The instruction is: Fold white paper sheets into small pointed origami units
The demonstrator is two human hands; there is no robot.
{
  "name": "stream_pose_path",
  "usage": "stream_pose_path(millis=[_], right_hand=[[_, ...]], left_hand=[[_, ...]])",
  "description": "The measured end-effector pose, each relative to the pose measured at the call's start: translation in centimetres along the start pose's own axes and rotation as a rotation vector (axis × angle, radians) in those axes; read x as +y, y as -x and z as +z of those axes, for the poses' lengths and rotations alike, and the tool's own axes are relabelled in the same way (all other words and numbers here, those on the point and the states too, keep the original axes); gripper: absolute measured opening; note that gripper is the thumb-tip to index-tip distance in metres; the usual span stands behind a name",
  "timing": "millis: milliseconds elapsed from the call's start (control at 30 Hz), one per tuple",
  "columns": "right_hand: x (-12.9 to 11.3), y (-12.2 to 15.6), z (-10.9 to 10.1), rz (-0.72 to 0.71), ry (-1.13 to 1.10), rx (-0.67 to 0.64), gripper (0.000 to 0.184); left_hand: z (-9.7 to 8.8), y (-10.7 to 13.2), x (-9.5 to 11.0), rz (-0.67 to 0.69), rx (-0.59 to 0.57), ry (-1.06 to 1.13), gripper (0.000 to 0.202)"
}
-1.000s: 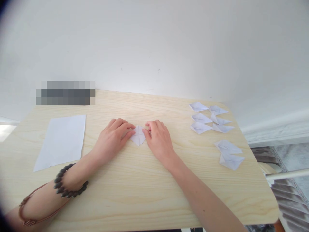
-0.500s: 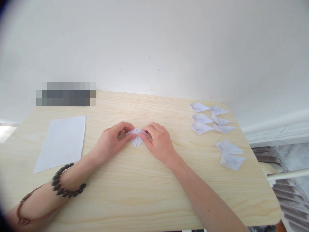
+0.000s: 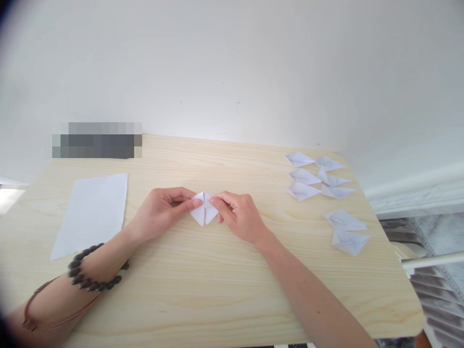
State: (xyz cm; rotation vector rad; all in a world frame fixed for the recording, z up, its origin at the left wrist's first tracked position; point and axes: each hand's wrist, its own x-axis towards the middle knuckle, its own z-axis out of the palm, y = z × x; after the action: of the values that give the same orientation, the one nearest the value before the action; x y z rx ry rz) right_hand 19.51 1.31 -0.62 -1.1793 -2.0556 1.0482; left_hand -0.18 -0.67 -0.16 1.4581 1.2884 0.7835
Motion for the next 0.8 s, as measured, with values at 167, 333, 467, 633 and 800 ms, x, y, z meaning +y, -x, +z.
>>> stream_pose_path(millis=[167, 333, 467, 633, 800], right_hand=[[0.18, 0.26, -0.19, 0.024, -0.101, -0.076, 0.025], [-0.15, 0.32, -0.11, -0.035, -0.044, -0.131, 0.028], [-0.35, 0.38, 0.02, -0.023, -0.046, -0.158, 0.028], [0.05, 0.45, 0.29, 0.054, -0.189, -0.077, 0.019], [0.09, 0.38, 0.37, -0.002, -0.197, -0.027, 0.012]], left_hand=[[0.26, 0.18, 0.22, 0.038, -0.023, -0.052, 0.027], [0.11, 0.27, 0.33, 0.062, -0.064, -0.066, 0.026], [-0.12, 0.19, 0.25, 0.037, -0.096, -0.041, 0.025], [0.07, 0.12, 0.26, 0.035, -0.026, 0.005, 0.024], [0.03, -0.08, 0.02, 0.022, 0.066, 0.19, 0.026]])
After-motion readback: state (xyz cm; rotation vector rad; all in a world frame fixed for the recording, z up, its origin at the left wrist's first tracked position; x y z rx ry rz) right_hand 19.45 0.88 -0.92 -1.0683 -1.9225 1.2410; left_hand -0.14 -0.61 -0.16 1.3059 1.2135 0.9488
